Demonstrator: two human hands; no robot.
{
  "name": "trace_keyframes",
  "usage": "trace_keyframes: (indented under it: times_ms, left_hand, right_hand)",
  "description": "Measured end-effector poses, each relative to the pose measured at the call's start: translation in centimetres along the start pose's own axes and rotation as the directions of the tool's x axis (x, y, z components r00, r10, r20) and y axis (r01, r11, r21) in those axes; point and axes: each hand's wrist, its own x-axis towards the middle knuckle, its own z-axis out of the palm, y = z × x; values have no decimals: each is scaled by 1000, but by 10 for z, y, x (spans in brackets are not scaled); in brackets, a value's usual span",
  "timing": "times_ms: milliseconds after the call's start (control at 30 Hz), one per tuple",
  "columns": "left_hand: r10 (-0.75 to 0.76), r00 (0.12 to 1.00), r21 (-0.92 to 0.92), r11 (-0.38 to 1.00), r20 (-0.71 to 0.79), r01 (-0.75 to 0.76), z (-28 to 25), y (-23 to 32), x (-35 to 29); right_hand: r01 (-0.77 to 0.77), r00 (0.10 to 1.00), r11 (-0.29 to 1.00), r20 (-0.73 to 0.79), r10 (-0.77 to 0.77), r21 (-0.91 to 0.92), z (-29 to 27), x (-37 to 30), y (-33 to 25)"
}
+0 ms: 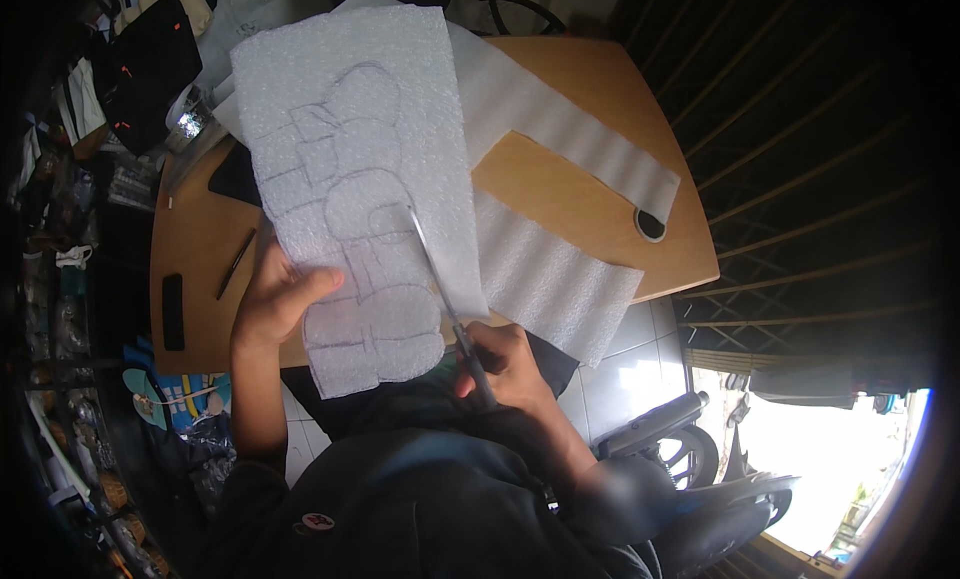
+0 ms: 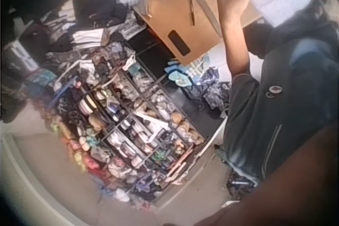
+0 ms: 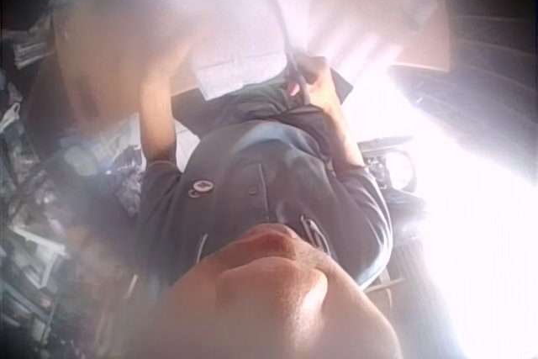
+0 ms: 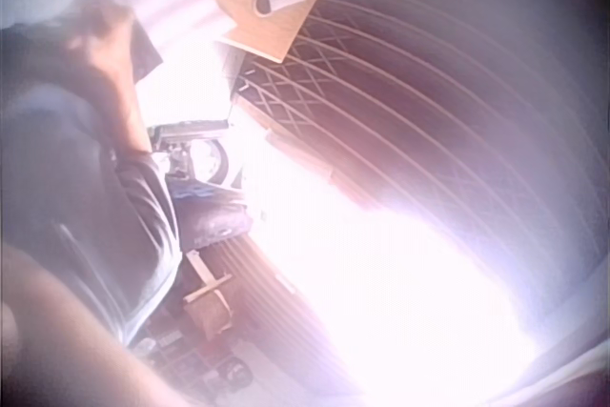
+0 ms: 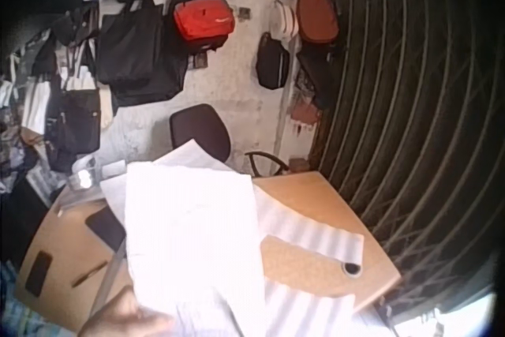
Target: The person cuts a piece of white foam sheet along a pre-drawn outline using scissors. After cutting, they place the foam piece on the table and use a pen to draw additional lines on its surface.
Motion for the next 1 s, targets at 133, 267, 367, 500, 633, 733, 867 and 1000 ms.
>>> trace_keyframes:
  times_ms: [133,267,367,500,633,733,867,1000]
  left_hand:
    - [33,999,26,999,19,-33,2,1,1]
    - [55,998,4,998,31,-55,4,4,2]
    - [19,997,55,998,73,-24,2,3,2]
    - [41,995,16,999,86,-43,5,8,2]
    - [35,994,-12,999,105,-34,5,7,3]
    - [20,993,-19,1000,113,-18,6,7,4]
    - [33,991,-23,999,127,-30,8,6,4]
    - [39,990,-40,999,136,-34,9,4,4]
  right_hand:
    - [-11,1000,1000,-27,11,8,1,-1,0]
    - [-17,999,1000,-35,17,12,-1,-3,5]
    - [-13,999,999,-52,14,31,-1,-1,1]
    - [-40,997,999,-63,40,4,-3,-1,1]
    - [-53,996,999,-67,53,11,-4,-2,2]
    - [-34,997,999,-75,35,13,-3,0,3]
    - [-26,995,1000,-95,26,4,-1,0,7]
    - [-30,994,1000,-109,29,-7,0,-1,10]
